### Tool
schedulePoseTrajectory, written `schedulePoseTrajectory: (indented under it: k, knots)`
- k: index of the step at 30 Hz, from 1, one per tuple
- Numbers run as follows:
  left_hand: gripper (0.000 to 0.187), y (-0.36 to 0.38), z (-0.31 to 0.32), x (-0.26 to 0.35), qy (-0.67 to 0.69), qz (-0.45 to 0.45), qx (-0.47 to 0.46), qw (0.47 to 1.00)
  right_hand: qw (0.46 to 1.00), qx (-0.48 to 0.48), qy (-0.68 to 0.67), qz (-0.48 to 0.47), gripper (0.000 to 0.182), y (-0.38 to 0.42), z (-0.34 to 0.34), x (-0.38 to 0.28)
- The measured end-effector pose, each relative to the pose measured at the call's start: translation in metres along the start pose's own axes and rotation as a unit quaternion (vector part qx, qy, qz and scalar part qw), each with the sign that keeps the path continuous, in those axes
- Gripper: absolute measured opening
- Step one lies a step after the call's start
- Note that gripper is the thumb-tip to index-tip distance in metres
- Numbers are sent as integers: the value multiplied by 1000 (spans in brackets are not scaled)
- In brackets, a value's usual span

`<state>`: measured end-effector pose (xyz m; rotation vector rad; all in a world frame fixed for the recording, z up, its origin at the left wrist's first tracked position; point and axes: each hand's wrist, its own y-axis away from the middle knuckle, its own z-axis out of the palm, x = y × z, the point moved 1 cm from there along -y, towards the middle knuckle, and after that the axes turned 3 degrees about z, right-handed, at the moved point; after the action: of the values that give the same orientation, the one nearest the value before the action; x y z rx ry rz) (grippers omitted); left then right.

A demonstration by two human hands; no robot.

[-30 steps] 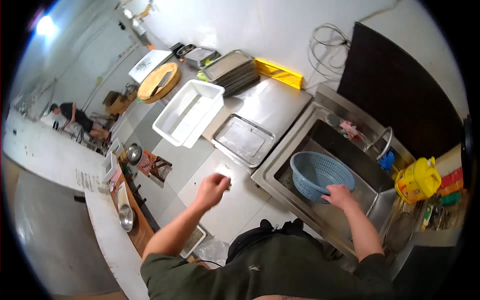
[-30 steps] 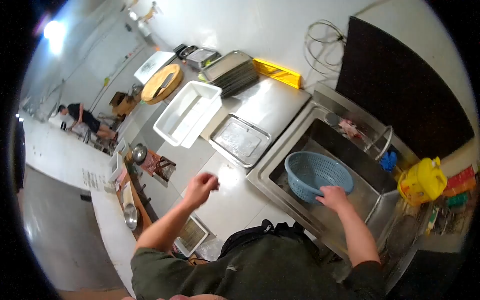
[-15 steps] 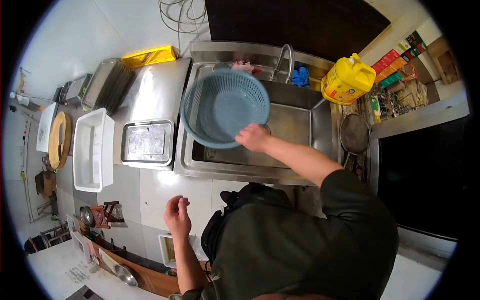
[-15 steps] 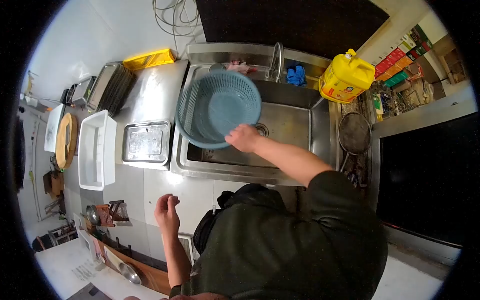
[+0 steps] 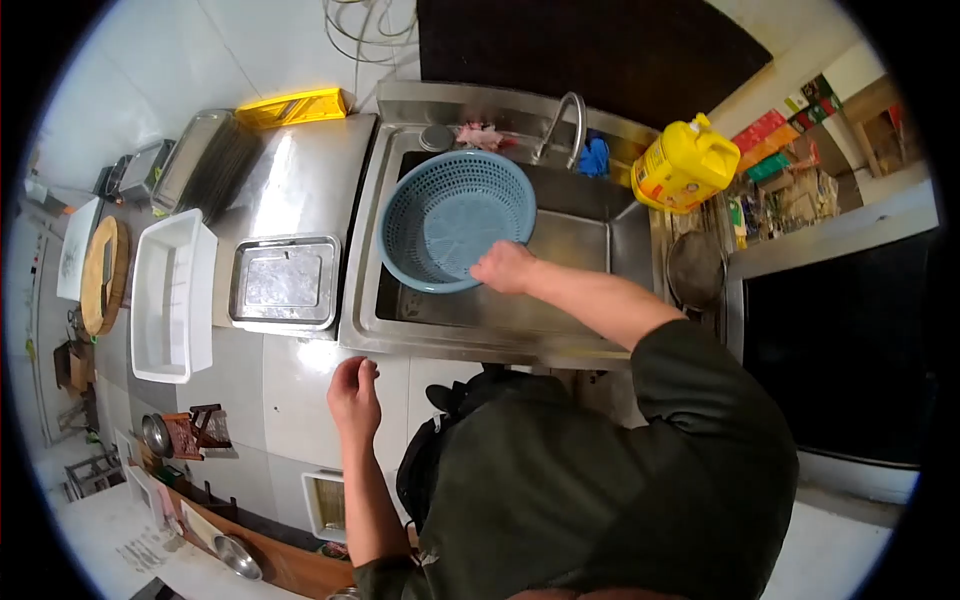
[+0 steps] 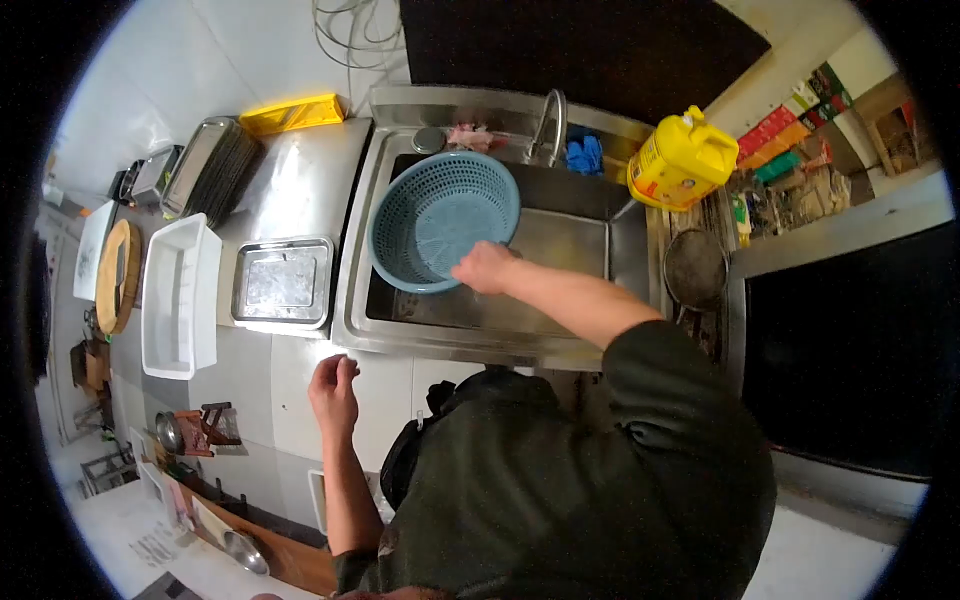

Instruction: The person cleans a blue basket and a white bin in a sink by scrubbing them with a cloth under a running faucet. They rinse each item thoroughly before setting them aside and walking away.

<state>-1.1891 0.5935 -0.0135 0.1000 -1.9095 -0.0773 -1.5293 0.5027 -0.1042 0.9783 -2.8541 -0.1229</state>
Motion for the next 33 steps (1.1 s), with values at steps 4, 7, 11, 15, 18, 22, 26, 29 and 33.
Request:
schedulePoseTrajectory:
  k: [4, 7, 11, 15, 18, 22, 26, 29, 33]
  knots:
    - [17, -49, 18, 48, -93, 136, -21, 986, 996, 84, -13, 40, 8, 2, -47, -10]
    - [19, -101, 35, 73, 137, 149, 95, 975, 999, -13, -36, -19, 9, 3, -10, 2]
    - [32, -134, 59, 29, -224, 218, -54, 948, 999, 24, -16, 25, 10, 2, -37, 4]
    - [24, -121, 74, 50, -132, 230, 16, 964, 990, 134, -30, 13, 8, 7, -47, -12]
    - [24, -116, 86, 75, -114, 293, -9, 949, 996, -63, 64, -30, 5, 8, 49, -3]
    - [25, -92, 92, 87, -104, 279, -32, 954, 986, 134, -82, 51, 2, 9, -75, -11]
    - [28, -69, 83, 98, -113, 288, -71, 948, 995, -75, 19, -64, 8, 6, -5, -8]
    - [24, -68, 63, 92, -99, 292, -19, 951, 996, 51, -68, 0, 10, -15, -66, -1]
    - [23, -52, 59, 93, -72, 252, 6, 965, 992, 105, -63, -18, 16, -13, -60, -11]
